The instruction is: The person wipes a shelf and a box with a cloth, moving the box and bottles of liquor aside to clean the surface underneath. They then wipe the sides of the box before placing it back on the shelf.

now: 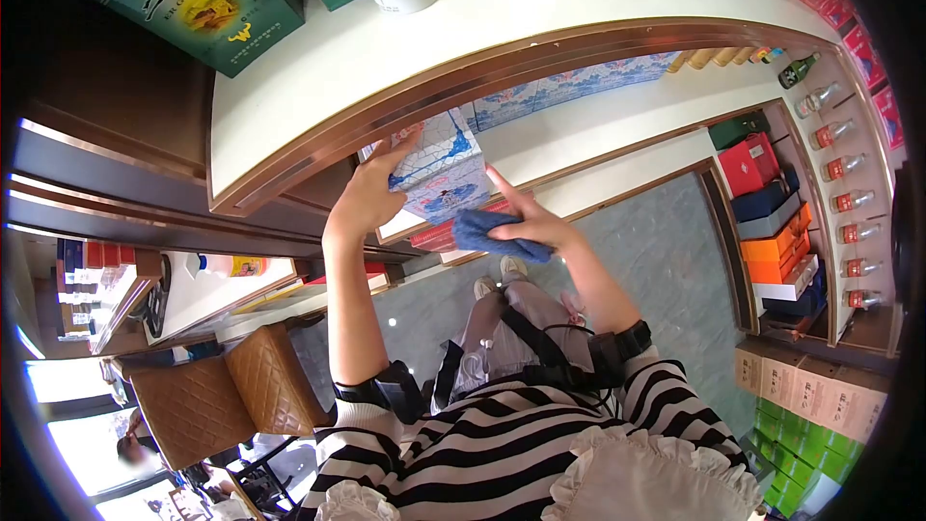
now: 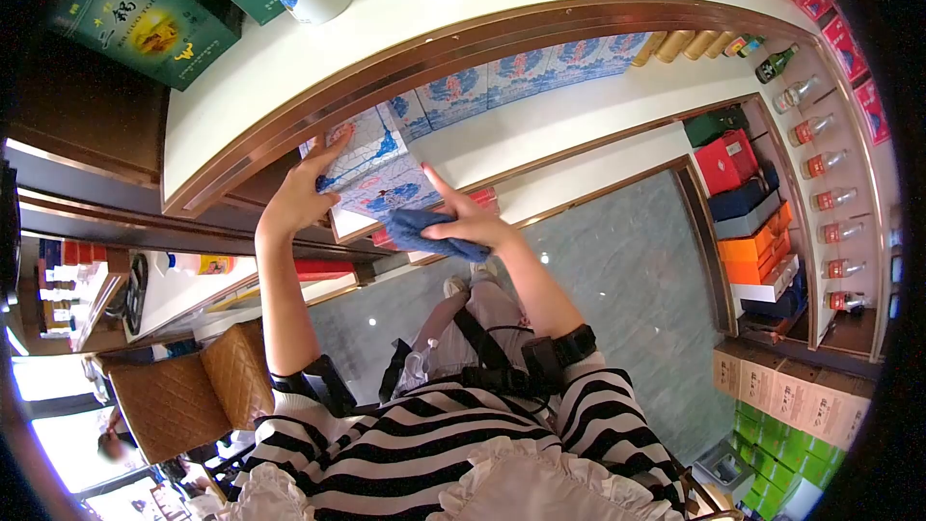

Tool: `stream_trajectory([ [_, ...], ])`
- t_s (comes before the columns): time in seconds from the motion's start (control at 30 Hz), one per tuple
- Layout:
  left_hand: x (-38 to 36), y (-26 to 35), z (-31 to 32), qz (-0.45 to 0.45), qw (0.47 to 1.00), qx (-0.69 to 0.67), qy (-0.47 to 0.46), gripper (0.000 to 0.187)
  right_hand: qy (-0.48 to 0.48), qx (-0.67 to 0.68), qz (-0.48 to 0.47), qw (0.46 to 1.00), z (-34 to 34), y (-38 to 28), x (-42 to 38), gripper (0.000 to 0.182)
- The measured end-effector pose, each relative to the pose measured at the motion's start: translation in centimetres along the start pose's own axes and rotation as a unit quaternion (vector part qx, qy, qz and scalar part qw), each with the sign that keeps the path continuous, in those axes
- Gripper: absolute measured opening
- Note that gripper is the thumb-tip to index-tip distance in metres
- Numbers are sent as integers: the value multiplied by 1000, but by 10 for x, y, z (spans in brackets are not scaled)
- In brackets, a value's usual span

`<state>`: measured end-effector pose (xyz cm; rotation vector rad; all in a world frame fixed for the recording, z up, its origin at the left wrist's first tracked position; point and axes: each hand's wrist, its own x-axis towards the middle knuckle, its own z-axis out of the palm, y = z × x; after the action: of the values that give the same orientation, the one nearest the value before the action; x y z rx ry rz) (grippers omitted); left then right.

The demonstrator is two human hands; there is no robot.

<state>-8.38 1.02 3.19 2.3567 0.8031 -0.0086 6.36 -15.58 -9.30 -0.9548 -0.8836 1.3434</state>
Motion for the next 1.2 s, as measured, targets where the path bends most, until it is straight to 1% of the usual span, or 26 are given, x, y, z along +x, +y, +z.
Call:
stream_trajectory([
  [0.03,0,-2,0,-4,999,-52,3,79,-12,20,37,999,9,-6,-1,95],
  [0.07,0,-3,-1,-4,999,-51,4,79,-11,-6,23,1000,11,-2,-2,95],
  [0.1,0,-5,-2,25,999,-36,19,77,-9,-32,11,999,15,1,-2,96],
  [0.17,1,-6,-4,54,998,-20,34,76,-4,-5,-3,1000,22,5,-5,95],
  [0.23,4,-1,-8,75,991,-114,17,70,5,25,-17,1000,27,5,-7,95],
  [0.27,7,-5,-7,75,991,-113,14,70,2,33,-8,999,28,3,-7,95],
  [0.33,13,-12,-5,66,978,-194,36,59,0,42,-1,999,29,3,-8,95],
  [0.37,15,-15,-4,68,978,-193,34,59,-9,62,-1,998,29,6,-8,95],
  [0.43,16,-15,-1,50,986,-141,70,47,-16,81,-2,997,31,5,-9,94],
  [0.53,21,-22,-2,74,984,-140,82,44,-8,90,38,995,35,6,-10,94],
  [0.57,21,-24,-1,76,984,-140,80,44,4,95,22,995,36,11,-9,93],
  [0.63,15,-23,1,27,992,-40,119,46,18,101,5,995,34,14,-9,92],
  [0.73,16,-21,2,14,990,-72,122,45,30,53,-28,998,17,10,-17,84],
  [0.77,16,-18,3,17,990,-72,119,45,9,120,-17,993,9,5,-22,77],
  [0.8,16,-9,2,-7,985,-87,152,44,-12,186,-7,982,3,3,-26,72],
  [0.83,17,-4,2,-30,977,-102,185,44,-8,185,-8,983,-3,4,-29,72],
  [0.9,26,-4,5,-36,979,-90,182,39,33,399,-53,915,-11,5,-32,56],
  [0.93,30,-4,7,-46,979,-77,182,35,58,377,-97,919,-14,4,-25,41],
  [0.97,38,-13,12,-45,979,-78,181,35,60,377,-97,919,-16,2,-17,41],
  [1.0,47,-27,20,30,975,-24,218,32,197,318,-101,922,-8,-15,-6,36],
  [1.03,53,-36,26,106,961,31,253,28,330,252,-103,904,0,-29,5,32],
  [1.07,55,-38,29,108,961,31,252,28,354,191,-132,906,5,-39,16,30],
  [1.1,56,-39,31,128,937,146,291,25,382,137,-151,901,8,-44,27,27],
  [1.13,56,-39,33,146,897,259,326,23,376,129,-175,901,11,-48,39,29],
  [1.17,57,-38,33,149,897,259,325,23,370,121,-200,899,14,-50,50,31],
  [1.2,56,-38,34,149,880,296,340,22,382,107,-191,898,22,-54,57,30],
])
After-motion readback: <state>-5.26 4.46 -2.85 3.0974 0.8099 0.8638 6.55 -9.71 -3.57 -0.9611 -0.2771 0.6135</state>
